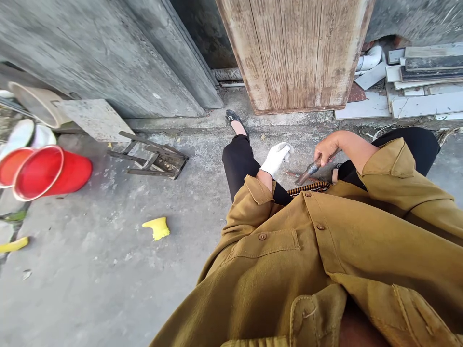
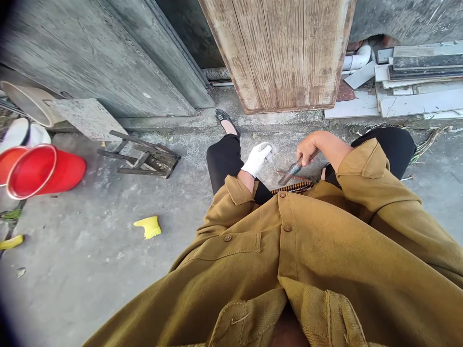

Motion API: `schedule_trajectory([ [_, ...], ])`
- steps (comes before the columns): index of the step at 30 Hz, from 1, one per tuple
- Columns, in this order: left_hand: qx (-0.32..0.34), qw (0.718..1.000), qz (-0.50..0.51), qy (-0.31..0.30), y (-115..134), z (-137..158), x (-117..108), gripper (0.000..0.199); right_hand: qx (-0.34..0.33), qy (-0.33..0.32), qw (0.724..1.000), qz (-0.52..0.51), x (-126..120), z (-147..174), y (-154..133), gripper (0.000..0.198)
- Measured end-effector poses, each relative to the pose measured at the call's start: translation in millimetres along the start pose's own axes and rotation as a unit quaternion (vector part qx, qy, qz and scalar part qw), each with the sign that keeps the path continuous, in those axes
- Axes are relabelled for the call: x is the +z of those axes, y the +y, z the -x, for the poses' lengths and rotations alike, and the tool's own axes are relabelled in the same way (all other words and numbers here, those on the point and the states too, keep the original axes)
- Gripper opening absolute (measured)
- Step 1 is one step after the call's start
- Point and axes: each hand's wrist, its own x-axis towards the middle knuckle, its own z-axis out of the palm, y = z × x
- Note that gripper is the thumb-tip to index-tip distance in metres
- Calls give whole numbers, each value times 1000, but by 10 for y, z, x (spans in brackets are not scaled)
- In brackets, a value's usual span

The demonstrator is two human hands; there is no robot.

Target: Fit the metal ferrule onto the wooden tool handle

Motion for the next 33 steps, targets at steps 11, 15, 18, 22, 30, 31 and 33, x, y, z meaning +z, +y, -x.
schedule_trajectory([
  [11,-45,994,-3,-99,41,25,97,33,-96,442,855,-253,-152,461,80,21],
  [15,-7,992,23,-123,41,46,87,45,43,475,850,-223,-178,342,108,18],
  [18,5,992,18,-129,36,45,93,47,121,450,879,-104,-202,246,85,25],
  [22,0,992,-2,-125,35,38,112,45,183,385,902,72,-202,133,6,34],
  [30,-31,995,-32,-92,-19,3,138,33,116,115,981,101,-16,8,-67,9],
  [31,-29,995,-31,-85,-16,4,132,32,89,82,990,69,-10,17,-61,11],
  [33,-27,997,-31,-63,9,16,118,30,18,34,999,2,-19,71,-49,23],
])
